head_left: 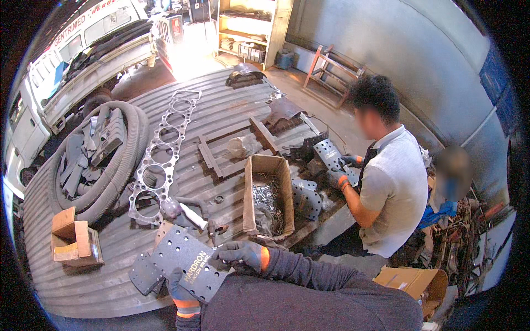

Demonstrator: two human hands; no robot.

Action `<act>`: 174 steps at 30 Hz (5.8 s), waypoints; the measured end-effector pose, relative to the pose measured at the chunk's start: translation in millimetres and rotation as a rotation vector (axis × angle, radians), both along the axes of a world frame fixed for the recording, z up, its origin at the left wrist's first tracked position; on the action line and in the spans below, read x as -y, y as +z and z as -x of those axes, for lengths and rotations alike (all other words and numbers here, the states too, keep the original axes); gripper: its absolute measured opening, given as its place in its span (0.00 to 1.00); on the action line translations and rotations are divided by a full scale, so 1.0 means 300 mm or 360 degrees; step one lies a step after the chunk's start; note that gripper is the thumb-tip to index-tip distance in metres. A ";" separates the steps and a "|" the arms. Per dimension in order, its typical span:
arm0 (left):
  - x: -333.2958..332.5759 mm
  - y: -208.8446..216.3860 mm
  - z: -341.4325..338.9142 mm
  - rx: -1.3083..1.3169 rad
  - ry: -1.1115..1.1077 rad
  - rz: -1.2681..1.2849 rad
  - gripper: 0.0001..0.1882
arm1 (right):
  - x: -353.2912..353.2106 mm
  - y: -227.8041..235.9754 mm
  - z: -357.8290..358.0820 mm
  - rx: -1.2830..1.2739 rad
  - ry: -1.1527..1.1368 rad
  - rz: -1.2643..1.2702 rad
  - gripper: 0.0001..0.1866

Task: The person assembles metal brake components by inserting small fasteners into pre-drilled holes on a perforated metal plate. They repeatedly pick fasteners from a cardboard box and place them into the plate while another person works nearby.

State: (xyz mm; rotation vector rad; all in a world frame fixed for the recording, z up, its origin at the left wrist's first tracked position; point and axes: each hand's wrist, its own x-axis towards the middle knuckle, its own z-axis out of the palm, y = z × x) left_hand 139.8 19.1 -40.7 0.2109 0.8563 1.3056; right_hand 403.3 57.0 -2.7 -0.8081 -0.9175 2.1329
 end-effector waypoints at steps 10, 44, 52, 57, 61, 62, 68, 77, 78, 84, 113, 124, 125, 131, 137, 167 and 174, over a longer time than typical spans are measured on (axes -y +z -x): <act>0.026 -0.032 0.033 0.0125 0.0017 0.0229 0.22 | 0.003 0.146 0.042 0.0606 -0.0009 -0.0260 0.13; 0.027 0.099 0.018 -0.0133 0.0301 0.0018 0.19 | 0.003 0.099 0.147 0.0957 0.0324 -0.0574 0.07; 0.009 0.019 0.006 -0.0328 0.0383 -0.0128 0.11 | 0.003 -0.027 0.149 0.1160 -0.0023 -0.0881 0.20; 0.019 -0.041 0.032 -0.0342 0.0312 0.0023 0.12 | -0.068 0.071 0.133 0.0329 -0.0380 0.0213 0.10; 0.000 0.005 0.011 -0.0043 0.0375 -0.0005 0.19 | -0.159 -0.273 -0.145 -0.0351 -0.0539 0.0897 0.09; 0.000 0.028 0.013 -0.0002 0.0397 -0.0004 0.19 | -0.164 -0.327 -0.161 -0.0321 -0.0651 0.0874 0.11; -0.037 0.024 0.040 0.0122 0.0444 -0.0032 0.20 | -0.036 -0.146 -0.031 -0.0202 -0.0373 0.0973 0.12; -0.115 0.072 0.012 0.0230 0.0416 -0.0287 0.25 | -0.059 0.022 0.057 0.0444 -0.0366 0.0010 0.16; -0.111 0.088 0.006 0.0227 0.0399 -0.0299 0.25 | -0.059 -0.016 0.057 0.0502 -0.0364 -0.0016 0.16; -0.080 0.105 0.003 0.0435 0.0362 -0.0244 0.24 | -0.067 0.054 0.044 0.0080 -0.0063 0.0298 0.25; -0.049 0.028 0.011 0.0132 0.0227 -0.0104 0.27 | -0.071 0.076 0.091 -0.0084 0.0115 0.0073 0.15; -0.055 0.003 0.013 0.0149 0.0247 -0.0036 0.27 | -0.060 0.036 0.100 -0.0140 0.0088 -0.0042 0.16; -0.056 0.009 0.009 0.0162 0.0245 -0.0012 0.27 | -0.059 0.025 0.103 -0.0131 0.0103 -0.0029 0.16; -0.048 0.049 -0.017 0.0034 0.0211 -0.0022 0.24 | -0.065 -0.035 0.097 -0.0089 0.0147 -0.0096 0.18; -0.047 0.057 -0.028 0.0141 0.0098 0.0015 0.24 | -0.057 0.041 0.076 0.0008 0.0135 -0.0033 0.18; -0.039 0.117 -0.118 0.0122 0.0027 0.0031 0.25 | -0.015 0.032 0.018 -0.0086 0.0111 -0.0068 0.18; -0.036 0.025 -0.058 0.0181 -0.0042 0.0013 0.26 | -0.018 0.033 0.024 -0.0063 0.0132 -0.0044 0.17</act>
